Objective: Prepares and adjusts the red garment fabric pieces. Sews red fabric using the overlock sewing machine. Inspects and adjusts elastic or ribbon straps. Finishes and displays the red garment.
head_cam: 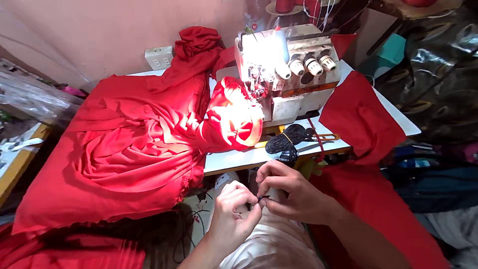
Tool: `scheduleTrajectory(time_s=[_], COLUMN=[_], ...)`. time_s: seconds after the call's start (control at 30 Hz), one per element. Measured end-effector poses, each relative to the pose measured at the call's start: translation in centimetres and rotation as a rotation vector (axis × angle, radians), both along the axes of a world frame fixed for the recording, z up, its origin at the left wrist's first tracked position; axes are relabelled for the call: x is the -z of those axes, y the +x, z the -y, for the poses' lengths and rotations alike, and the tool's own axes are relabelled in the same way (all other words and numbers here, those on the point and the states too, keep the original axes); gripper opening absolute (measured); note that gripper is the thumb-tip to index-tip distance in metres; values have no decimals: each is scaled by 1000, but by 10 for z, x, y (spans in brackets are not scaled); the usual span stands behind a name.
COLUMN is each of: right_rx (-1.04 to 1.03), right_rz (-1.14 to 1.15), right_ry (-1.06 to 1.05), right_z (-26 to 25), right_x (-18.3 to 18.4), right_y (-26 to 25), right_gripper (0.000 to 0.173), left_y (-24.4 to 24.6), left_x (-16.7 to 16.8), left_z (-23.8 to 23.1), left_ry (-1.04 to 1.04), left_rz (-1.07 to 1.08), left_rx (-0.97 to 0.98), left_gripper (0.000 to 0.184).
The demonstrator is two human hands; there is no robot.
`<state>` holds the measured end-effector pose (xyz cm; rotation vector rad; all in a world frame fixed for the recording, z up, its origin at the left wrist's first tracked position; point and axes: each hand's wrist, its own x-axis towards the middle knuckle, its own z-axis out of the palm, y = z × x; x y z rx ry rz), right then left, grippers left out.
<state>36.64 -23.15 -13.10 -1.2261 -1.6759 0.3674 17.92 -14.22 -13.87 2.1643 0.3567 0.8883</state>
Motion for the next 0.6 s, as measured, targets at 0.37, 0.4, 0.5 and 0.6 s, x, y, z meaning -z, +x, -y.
scheduleTrajectory(time_s=[0.37,0.4,0.5,0.6], right_rx=[491,597,780,792], right_rz=[137,199,372,526], right_ry=[277,324,484,539], right_z=[-10,-18,-50,-75], right_x=[-13,-15,-15,-12], right_y=[41,48,70,80], right_gripper=[15,16,14,14], left_y=[58,69,79,62], left_x=[-44,-43,-57,-99], left_z=[-64,-76,-100,-96], left_ry=[979,1019,948,917], left_rz=[-302,-319,-297,-272], left_rx=[-64,-20,229,179], left_gripper=[42,29,14,29])
